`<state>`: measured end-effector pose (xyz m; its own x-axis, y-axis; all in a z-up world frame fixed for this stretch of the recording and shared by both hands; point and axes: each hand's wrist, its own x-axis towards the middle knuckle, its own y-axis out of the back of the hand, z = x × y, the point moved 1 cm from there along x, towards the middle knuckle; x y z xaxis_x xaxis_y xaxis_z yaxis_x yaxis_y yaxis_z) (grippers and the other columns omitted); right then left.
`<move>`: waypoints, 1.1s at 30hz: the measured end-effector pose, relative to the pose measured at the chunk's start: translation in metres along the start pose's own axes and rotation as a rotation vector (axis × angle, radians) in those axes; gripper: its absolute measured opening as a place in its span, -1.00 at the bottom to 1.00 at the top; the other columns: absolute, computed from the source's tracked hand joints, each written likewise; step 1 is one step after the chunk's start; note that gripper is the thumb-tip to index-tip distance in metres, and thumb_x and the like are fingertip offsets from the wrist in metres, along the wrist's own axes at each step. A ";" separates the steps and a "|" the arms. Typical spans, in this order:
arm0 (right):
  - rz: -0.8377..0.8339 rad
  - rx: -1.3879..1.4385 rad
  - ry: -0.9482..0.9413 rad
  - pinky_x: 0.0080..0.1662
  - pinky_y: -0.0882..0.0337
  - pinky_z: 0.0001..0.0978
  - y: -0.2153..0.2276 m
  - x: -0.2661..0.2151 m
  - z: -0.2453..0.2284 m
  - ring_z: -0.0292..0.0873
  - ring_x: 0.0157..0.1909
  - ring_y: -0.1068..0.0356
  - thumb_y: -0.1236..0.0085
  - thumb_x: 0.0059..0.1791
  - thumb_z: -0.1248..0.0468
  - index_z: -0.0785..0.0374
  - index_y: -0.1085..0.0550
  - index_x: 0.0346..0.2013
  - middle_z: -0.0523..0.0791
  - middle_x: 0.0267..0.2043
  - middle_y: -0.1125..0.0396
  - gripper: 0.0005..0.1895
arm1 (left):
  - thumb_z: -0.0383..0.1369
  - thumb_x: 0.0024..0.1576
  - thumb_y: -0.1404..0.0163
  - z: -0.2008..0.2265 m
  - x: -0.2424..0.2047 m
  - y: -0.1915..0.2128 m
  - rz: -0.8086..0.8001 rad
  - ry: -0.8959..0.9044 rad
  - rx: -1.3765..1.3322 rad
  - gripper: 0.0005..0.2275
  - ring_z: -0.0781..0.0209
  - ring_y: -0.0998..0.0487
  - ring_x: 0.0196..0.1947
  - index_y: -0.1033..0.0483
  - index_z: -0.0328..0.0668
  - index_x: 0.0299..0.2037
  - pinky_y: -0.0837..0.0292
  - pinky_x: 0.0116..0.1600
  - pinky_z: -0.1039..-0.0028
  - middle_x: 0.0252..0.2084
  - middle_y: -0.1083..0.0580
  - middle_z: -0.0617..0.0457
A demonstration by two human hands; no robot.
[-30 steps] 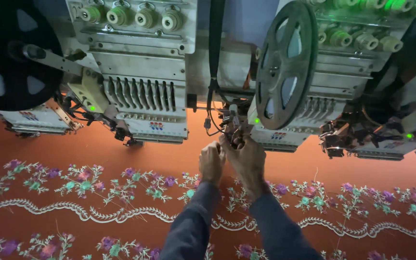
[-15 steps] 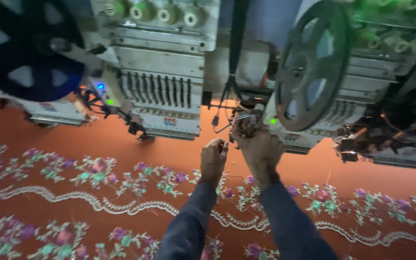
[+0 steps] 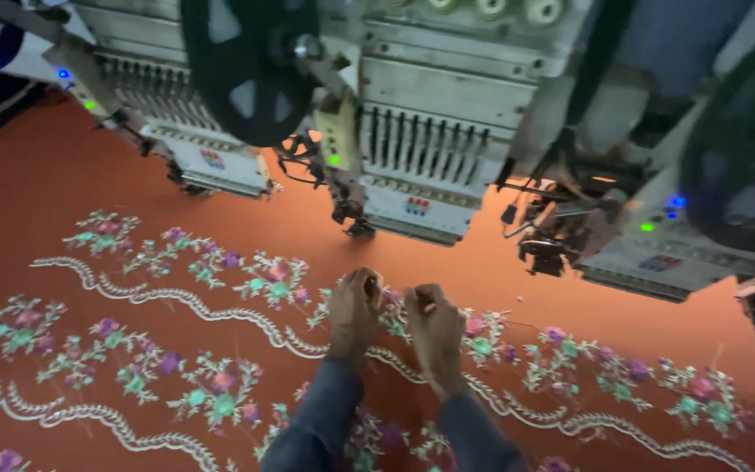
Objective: Operating a multi-head embroidery machine by threading needles and checking the progress of the embroidery on fabric.
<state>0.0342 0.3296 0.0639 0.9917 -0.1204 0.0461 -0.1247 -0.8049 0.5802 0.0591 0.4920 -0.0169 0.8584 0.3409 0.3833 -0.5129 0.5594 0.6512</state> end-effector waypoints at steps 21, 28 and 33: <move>-0.024 -0.342 0.048 0.00 -0.53 0.16 -0.097 0.020 -0.071 0.08 -0.10 -0.57 -0.05 0.01 -0.10 -0.17 -0.58 -0.17 -0.27 -0.26 -0.58 -0.75 | -0.18 0.28 -0.04 -0.059 0.121 0.033 0.143 0.200 -0.347 -0.83 -0.18 -0.64 -0.31 -0.56 -0.03 -0.25 -0.54 -0.31 0.05 -0.37 -0.55 -0.04; 0.021 -0.287 0.065 -0.03 -0.53 0.11 -0.104 0.022 -0.089 0.06 -0.14 -0.58 -0.01 0.05 -0.08 -0.10 -0.62 -0.17 -0.21 -0.26 -0.58 -0.71 | -0.19 0.23 -0.10 -0.051 0.119 0.044 0.088 0.223 -0.250 -0.82 -0.20 -0.66 -0.32 -0.59 0.00 -0.36 -0.59 -0.27 0.02 -0.43 -0.59 -0.04; 0.088 -0.140 0.245 -0.03 -0.48 0.24 -0.094 0.043 -0.148 0.19 -0.12 -0.54 0.01 0.10 -0.08 0.03 -0.60 -0.14 -0.11 -0.27 -0.56 -0.65 | -0.13 0.22 -0.09 -0.057 0.119 0.031 0.052 0.195 -0.141 -0.81 -0.16 -0.67 -0.36 -0.59 0.03 -0.35 -0.59 -0.27 0.03 -0.45 -0.56 -0.01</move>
<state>0.0931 0.4858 0.1318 0.9577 -0.0287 0.2862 -0.2217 -0.7075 0.6710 0.1446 0.5931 0.0112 0.8200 0.5041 0.2710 -0.5642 0.6326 0.5305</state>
